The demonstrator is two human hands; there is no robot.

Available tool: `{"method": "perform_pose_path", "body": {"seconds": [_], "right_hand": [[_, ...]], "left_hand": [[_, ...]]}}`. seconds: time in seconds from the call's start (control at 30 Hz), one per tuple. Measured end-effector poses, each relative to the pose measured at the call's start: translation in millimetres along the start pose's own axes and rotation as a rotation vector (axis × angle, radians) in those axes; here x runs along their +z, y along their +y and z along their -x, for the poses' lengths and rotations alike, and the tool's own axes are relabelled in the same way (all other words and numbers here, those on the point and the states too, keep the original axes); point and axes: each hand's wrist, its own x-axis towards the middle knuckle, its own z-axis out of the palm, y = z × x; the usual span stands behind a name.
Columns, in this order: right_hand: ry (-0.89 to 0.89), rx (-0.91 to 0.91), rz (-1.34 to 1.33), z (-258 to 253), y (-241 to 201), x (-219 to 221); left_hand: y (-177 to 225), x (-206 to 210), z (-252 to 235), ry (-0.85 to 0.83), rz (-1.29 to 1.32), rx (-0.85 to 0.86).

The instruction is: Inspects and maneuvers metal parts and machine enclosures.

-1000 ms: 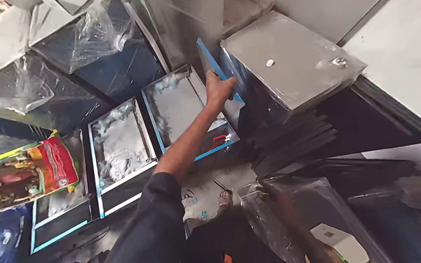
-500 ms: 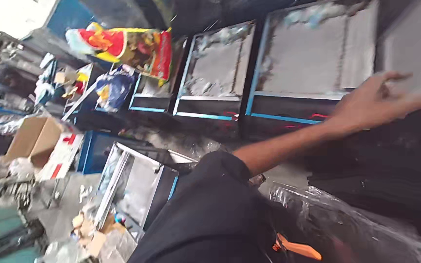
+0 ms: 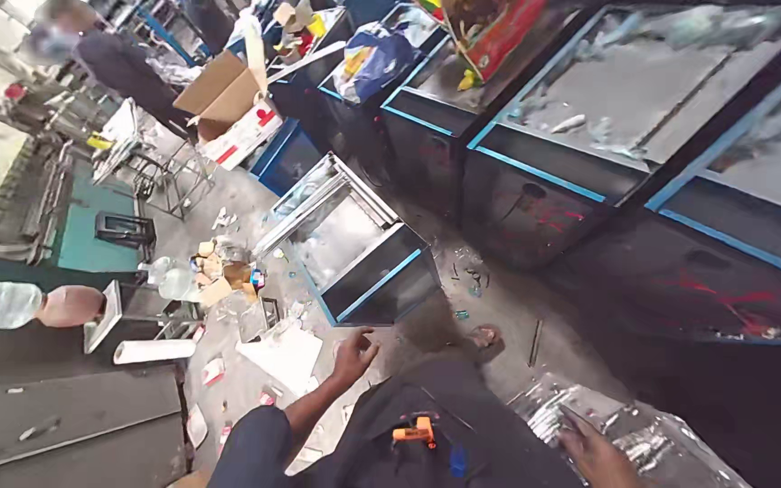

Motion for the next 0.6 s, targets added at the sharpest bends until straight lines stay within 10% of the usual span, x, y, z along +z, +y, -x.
{"method": "perform_pose_path", "body": {"seconds": [0.27,0.6], "right_hand": [[-0.021,-0.21,-0.088,-146.0,-122.3,41.4],[0.088,-0.251,0.104,-335.5,-325.2,49.2]], "left_hand": [[-82.4,-39.2,9.4,0.576,0.485,-0.661],[-105.2,-22.8,-109.6,0.521,0.377,-0.669]]}}
